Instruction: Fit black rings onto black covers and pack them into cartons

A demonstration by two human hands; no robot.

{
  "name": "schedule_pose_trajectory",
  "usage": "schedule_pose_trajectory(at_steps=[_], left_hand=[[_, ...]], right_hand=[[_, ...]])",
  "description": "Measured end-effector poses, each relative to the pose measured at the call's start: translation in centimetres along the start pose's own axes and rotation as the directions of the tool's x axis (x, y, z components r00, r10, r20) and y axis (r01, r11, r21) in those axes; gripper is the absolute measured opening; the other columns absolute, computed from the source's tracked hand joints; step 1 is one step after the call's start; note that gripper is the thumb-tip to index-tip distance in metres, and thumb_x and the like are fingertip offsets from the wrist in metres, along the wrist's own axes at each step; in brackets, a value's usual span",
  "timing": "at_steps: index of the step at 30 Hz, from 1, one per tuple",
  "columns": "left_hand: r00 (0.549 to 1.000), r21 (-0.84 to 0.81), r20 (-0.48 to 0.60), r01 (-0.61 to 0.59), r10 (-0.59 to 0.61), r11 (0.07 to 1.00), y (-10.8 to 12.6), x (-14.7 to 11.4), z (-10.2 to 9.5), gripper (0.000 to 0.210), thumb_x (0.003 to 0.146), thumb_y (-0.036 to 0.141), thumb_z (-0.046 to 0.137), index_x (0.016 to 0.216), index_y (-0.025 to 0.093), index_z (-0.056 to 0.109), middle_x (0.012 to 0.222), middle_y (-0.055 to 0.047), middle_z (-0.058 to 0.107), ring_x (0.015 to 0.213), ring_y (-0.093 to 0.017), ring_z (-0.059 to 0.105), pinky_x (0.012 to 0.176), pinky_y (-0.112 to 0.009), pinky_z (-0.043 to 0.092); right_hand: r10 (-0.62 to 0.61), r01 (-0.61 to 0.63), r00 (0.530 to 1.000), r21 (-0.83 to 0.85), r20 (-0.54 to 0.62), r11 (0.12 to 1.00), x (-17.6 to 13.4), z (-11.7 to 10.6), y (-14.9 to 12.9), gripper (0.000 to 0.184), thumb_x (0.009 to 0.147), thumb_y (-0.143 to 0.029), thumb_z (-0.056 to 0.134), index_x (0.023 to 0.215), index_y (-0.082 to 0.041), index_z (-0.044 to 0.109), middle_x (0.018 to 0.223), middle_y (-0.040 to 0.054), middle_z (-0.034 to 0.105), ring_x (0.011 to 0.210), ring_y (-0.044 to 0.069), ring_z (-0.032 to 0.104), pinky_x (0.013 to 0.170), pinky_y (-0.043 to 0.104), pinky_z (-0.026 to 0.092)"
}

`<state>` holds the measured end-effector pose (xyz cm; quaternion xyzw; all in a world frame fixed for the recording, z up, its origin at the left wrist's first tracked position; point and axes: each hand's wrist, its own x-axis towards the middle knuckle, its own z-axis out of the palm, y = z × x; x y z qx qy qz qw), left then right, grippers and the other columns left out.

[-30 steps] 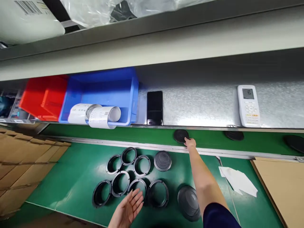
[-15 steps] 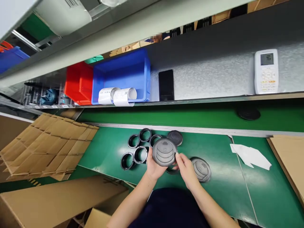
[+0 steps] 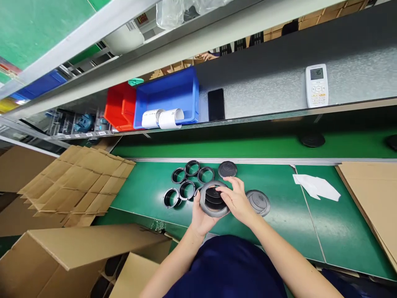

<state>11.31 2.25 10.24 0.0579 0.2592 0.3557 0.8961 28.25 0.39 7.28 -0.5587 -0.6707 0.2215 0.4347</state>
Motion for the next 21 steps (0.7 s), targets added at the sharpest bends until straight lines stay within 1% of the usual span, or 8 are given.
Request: schedule_pose_trajectory(at_steps=[2,6,9,12,17,19,20,21], left_hand=[[1.000,-0.006,-0.002,0.000,0.000,1.000,-0.4,-0.4,-0.2,0.051,0.089,0.054,0.051,0.127,0.021,0.059,0.142,-0.013,0.054,0.139,-0.037,0.038,0.114,-0.063,0.024],[0.998,-0.005,0.051,0.025,-0.025,1.000,-1.1,-0.7,-0.2,0.046,0.089,0.054,0.053,0.120,0.021,0.061,0.139,-0.013,0.056,0.138,-0.038,0.040,0.114,-0.063,0.025],[0.995,0.013,0.085,0.041,-0.042,0.999,-1.3,-0.8,-0.1,0.052,0.087,0.058,0.054,0.123,0.020,0.060,0.140,-0.015,0.056,0.136,-0.039,0.042,0.113,-0.063,0.025],[0.992,0.016,0.106,0.065,-0.066,0.998,-1.3,-0.8,0.0,0.063,0.085,0.064,0.054,0.128,0.018,0.057,0.140,-0.019,0.054,0.134,-0.041,0.044,0.112,-0.063,0.027],[0.996,0.006,0.047,0.081,-0.081,0.997,-1.0,-0.7,-0.2,0.070,0.086,0.068,0.049,0.136,0.020,0.050,0.140,-0.020,0.053,0.133,-0.040,0.045,0.110,-0.063,0.028],[0.995,0.003,0.027,0.098,-0.099,0.995,-0.9,-0.6,-0.5,0.073,0.086,0.071,0.047,0.136,0.019,0.051,0.138,-0.020,0.056,0.132,-0.040,0.046,0.110,-0.062,0.029],[0.994,0.000,0.015,0.106,-0.106,0.994,-0.8,-0.6,-0.8,0.073,0.086,0.071,0.045,0.135,0.018,0.052,0.135,-0.020,0.058,0.131,-0.039,0.048,0.110,-0.060,0.030],[0.995,-0.008,-0.004,0.104,-0.104,0.995,-0.7,-0.7,-1.1,0.071,0.087,0.070,0.044,0.134,0.018,0.054,0.132,-0.019,0.061,0.129,-0.037,0.050,0.110,-0.057,0.032]], right_hand=[[0.025,-0.025,1.000,0.032,0.008,0.999,-0.3,0.0,-0.1,0.041,0.101,-0.044,0.034,0.110,-0.030,0.072,0.140,0.0068,0.045,0.135,0.029,0.030,0.113,0.056,0.033],[0.094,-0.095,0.996,0.120,0.011,0.988,-0.7,-0.2,-0.4,0.046,0.101,-0.047,0.032,0.101,-0.027,0.073,0.137,0.0080,0.049,0.133,0.029,0.034,0.113,0.055,0.034],[0.159,-0.162,0.987,0.244,0.030,0.956,-1.0,-0.5,-0.5,0.051,0.101,-0.051,0.029,0.103,-0.026,0.074,0.134,0.0092,0.052,0.130,0.028,0.041,0.112,0.053,0.036],[0.237,-0.230,0.971,0.321,0.020,0.918,-1.4,-0.9,-0.5,0.055,0.101,-0.054,0.027,0.104,-0.025,0.074,0.130,0.0099,0.054,0.128,0.028,0.045,0.113,0.053,0.034],[0.265,-0.258,0.964,0.304,0.019,0.917,-2.1,-1.0,-0.3,0.056,0.101,-0.054,0.026,0.109,-0.027,0.073,0.130,0.0088,0.056,0.128,0.027,0.045,0.114,0.053,0.034],[0.260,-0.251,0.966,0.262,0.000,0.932,-2.5,-0.5,-0.3,0.055,0.102,-0.051,0.023,0.119,-0.028,0.070,0.134,0.0088,0.054,0.129,0.027,0.044,0.113,0.053,0.035],[0.231,-0.223,0.973,0.214,-0.013,0.951,-2.9,-0.2,-0.4,0.053,0.102,-0.050,0.023,0.126,-0.028,0.066,0.139,0.0090,0.051,0.132,0.027,0.042,0.113,0.054,0.035],[0.171,-0.168,0.985,0.147,-0.007,0.975,-3.3,0.3,-0.4,0.052,0.102,-0.050,0.026,0.133,-0.028,0.061,0.144,0.0090,0.047,0.136,0.028,0.038,0.114,0.055,0.033]])
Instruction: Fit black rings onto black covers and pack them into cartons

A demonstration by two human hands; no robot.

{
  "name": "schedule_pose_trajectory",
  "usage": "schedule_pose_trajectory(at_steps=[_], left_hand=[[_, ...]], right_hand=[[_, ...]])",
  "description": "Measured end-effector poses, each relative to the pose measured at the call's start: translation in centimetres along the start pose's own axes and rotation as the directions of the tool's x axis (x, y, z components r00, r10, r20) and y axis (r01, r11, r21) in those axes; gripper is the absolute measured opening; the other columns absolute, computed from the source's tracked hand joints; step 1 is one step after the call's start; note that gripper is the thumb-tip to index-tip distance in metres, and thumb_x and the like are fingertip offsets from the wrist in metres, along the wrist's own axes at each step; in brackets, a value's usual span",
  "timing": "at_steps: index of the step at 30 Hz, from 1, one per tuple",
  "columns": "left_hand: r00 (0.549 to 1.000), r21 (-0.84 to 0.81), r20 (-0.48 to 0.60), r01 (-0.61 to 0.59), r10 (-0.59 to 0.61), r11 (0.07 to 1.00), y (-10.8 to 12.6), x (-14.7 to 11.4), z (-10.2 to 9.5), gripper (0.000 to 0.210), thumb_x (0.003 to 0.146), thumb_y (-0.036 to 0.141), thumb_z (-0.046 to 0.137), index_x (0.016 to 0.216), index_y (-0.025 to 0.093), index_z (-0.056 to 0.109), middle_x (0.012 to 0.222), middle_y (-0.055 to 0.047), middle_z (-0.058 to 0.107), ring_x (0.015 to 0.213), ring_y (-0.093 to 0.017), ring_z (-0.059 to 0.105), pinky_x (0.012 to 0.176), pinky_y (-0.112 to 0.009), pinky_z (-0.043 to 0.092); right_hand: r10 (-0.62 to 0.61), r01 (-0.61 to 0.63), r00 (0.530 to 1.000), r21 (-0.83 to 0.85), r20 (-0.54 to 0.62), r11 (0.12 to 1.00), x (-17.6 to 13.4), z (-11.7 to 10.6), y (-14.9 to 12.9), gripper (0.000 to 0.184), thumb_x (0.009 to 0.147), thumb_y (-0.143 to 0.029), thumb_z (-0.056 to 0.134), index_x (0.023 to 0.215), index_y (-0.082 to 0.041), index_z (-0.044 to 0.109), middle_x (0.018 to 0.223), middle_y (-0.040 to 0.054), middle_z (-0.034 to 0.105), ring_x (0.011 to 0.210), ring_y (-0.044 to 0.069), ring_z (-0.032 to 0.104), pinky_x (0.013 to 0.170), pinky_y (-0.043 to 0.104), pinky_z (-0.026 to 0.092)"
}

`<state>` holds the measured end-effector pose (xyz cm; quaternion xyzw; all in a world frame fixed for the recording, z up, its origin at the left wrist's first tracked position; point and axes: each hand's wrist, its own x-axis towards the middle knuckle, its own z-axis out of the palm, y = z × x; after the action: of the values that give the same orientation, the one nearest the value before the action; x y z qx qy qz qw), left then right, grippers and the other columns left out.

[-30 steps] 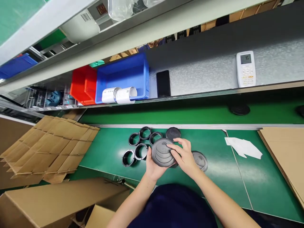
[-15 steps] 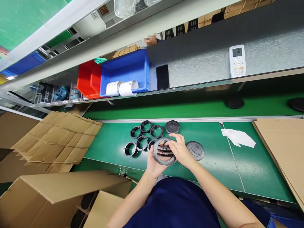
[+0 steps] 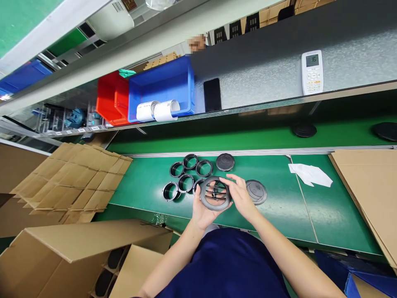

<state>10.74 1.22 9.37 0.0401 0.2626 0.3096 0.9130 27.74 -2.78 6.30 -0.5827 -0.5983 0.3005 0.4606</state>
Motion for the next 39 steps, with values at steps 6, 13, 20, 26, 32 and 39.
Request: schedule_pose_trajectory(at_steps=[6,13,20,26,32,39], left_hand=[[0.979,-0.003,-0.197,0.052,-0.052,0.999,-0.5,-1.3,-3.6,0.051,0.094,0.053,0.046,0.123,0.015,0.063,0.112,-0.010,0.073,0.112,-0.027,0.062,0.105,-0.040,0.041],[0.923,0.102,-0.372,0.146,-0.099,0.984,0.4,-1.2,-7.0,0.073,0.087,0.068,0.047,0.144,0.021,0.044,0.134,-0.018,0.059,0.127,-0.036,0.051,0.110,-0.056,0.032],[0.883,0.130,-0.469,0.041,0.025,0.991,3.2,-3.7,-10.1,0.070,0.090,0.054,0.055,0.149,0.023,0.032,0.143,-0.020,0.051,0.129,-0.028,0.053,0.108,-0.043,0.038],[0.812,0.043,-0.582,-0.022,0.043,0.999,4.3,-6.4,-12.3,0.062,0.094,0.046,0.052,0.146,0.017,0.037,0.140,-0.021,0.054,0.120,-0.026,0.061,0.101,-0.038,0.047],[0.757,0.075,-0.650,-0.026,0.068,0.997,5.3,-6.8,-13.4,0.061,0.094,0.036,0.055,0.147,0.012,0.037,0.136,-0.021,0.058,0.119,-0.027,0.063,0.100,-0.037,0.049],[0.671,0.152,-0.725,-0.059,0.152,0.987,7.1,-3.8,-13.3,0.059,0.094,0.031,0.050,0.148,0.009,0.039,0.131,-0.022,0.063,0.129,-0.032,0.053,0.111,-0.044,0.041]], right_hand=[[-0.169,0.280,0.908,-0.256,0.384,0.925,-3.8,4.1,1.6,0.079,0.087,-0.051,0.063,0.154,-0.021,0.032,0.161,0.0131,0.022,0.149,0.033,0.016,0.119,0.056,0.024],[0.090,0.015,0.927,-0.276,0.363,0.961,-1.5,7.7,5.3,0.117,0.066,-0.047,0.077,0.158,-0.027,0.008,0.157,0.0167,0.022,0.142,0.037,0.027,0.113,0.054,0.033],[0.148,0.014,0.962,-0.583,0.229,0.812,1.7,9.7,10.6,0.111,0.066,-0.048,0.078,0.155,-0.011,0.023,0.155,0.0261,0.022,0.143,0.046,0.021,0.115,0.058,0.023],[0.015,0.151,0.966,-0.611,0.257,0.777,3.1,9.3,8.7,0.098,0.083,-0.060,0.060,0.157,-0.012,0.017,0.163,0.0202,0.008,0.149,0.039,0.010,0.119,0.058,0.018],[-0.053,0.217,0.960,-0.615,0.274,0.758,4.2,11.8,8.2,0.070,0.098,-0.047,0.039,0.156,-0.012,0.021,0.161,0.0160,0.020,0.150,0.031,0.017,0.121,0.054,0.017],[0.103,-0.107,0.994,-0.279,-0.030,0.954,9.5,5.5,12.8,0.055,0.090,-0.044,0.058,0.141,-0.025,0.052,0.153,0.0056,0.043,0.145,0.026,0.030,0.123,0.049,0.017]])
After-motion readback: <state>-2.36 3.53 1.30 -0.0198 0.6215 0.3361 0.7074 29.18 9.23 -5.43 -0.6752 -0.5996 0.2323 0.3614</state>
